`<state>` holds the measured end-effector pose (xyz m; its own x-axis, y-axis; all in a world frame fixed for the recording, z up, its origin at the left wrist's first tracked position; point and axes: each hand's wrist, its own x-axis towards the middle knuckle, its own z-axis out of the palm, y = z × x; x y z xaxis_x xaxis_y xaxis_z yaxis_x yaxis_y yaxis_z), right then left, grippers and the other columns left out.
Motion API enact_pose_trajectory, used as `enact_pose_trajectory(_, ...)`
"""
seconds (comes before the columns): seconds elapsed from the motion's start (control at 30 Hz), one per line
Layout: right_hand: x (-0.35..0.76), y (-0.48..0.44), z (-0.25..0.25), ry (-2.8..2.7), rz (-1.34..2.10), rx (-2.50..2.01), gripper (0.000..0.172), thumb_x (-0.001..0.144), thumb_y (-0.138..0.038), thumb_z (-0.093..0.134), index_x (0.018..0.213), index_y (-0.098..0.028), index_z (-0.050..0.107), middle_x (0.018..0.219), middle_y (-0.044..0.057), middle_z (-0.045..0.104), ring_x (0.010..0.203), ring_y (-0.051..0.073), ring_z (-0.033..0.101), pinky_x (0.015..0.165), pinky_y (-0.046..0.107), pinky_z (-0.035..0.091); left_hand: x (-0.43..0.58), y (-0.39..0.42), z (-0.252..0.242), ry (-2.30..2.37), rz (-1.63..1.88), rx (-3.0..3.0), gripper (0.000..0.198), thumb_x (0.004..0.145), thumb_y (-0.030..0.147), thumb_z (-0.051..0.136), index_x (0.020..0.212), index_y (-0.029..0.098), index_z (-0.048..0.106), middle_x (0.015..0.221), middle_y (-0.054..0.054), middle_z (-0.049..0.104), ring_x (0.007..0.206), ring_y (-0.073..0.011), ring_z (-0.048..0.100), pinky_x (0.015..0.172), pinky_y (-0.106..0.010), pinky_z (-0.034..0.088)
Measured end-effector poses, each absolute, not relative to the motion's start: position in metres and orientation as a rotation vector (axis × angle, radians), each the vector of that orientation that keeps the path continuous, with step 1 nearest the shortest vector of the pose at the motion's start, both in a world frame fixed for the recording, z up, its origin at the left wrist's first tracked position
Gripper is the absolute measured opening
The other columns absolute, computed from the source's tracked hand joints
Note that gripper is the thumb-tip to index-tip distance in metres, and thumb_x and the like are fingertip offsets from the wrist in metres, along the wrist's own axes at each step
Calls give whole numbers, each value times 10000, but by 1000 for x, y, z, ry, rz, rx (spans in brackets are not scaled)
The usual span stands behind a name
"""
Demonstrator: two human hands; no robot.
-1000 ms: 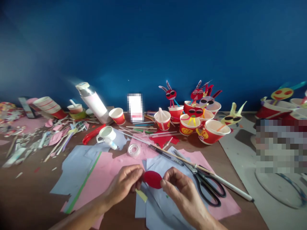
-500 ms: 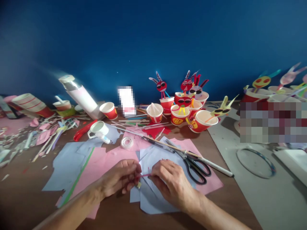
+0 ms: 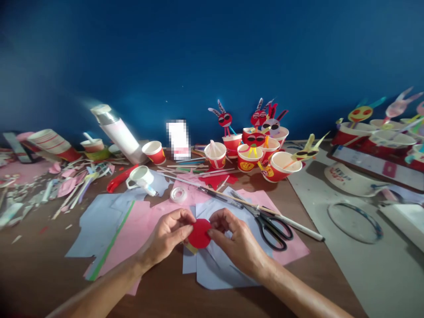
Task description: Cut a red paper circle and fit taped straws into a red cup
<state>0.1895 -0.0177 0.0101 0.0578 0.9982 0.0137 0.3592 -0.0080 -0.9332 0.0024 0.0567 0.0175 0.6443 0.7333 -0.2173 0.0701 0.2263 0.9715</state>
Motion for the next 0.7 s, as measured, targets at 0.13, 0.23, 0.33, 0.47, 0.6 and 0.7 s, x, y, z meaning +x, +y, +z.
enact_pose_trajectory(0.13, 201, -11, 13, -1297, 909, -1469, 74, 834, -275, 550, 866, -211, 529, 711, -22, 553, 656, 124, 520, 607, 242, 433, -2, 61, 24, 802, 647, 1459, 173, 829, 310, 543, 903, 157, 574, 706, 4, 551, 593, -88, 514, 561, -206, 418)
enact_pose_trajectory(0.23, 217, -4, 19, -1072, 814, -1385, 133, 802, -295, 580, 880, -199, 534, 711, -10, 551, 635, 123, 522, 580, 236, 443, -7, 70, 28, 903, 783, 1583, 182, 839, 330, 515, 832, 161, 584, 693, 4, 551, 593, -93, 506, 574, -209, 412)
enact_pose_trajectory(0.33, 226, -1, 27, -939, 734, -1363, 163, 766, -297, 609, 876, -194, 546, 721, 3, 561, 606, 120, 517, 550, 231, 445, -10, 74, 27, 1021, 748, 1729, 192, 827, 330, 510, 776, 169, 601, 696, -7, 580, 617, -116, 519, 581, -216, 406)
enact_pose_trajectory(0.47, 226, -4, 32, -948, 724, -1353, 158, 771, -289, 610, 893, -194, 574, 720, 5, 568, 609, 119, 518, 554, 227, 449, -5, 69, 19, 1152, 480, 1999, 201, 809, 343, 498, 738, 204, 625, 729, -9, 595, 632, -139, 521, 579, -232, 377)
enact_pose_trajectory(0.6, 224, -7, 34, -965, 724, -1351, 172, 777, -308, 611, 899, -189, 585, 723, 15, 582, 620, 129, 532, 559, 239, 456, 4, 62, 10, 1248, 278, 2181, 181, 754, 378, 543, 691, 212, 577, 693, 1, 563, 589, -147, 502, 551, -245, 328)
enact_pose_trajectory(0.7, 228, -8, 38, -951, 684, -1361, 194, 757, -326, 635, 891, -192, 594, 718, 13, 581, 596, 128, 525, 533, 238, 452, 10, 61, 4, 1278, 229, 2177, 72, 719, 280, 547, 686, 216, 552, 682, 9, 566, 590, -148, 508, 550, -243, 312)
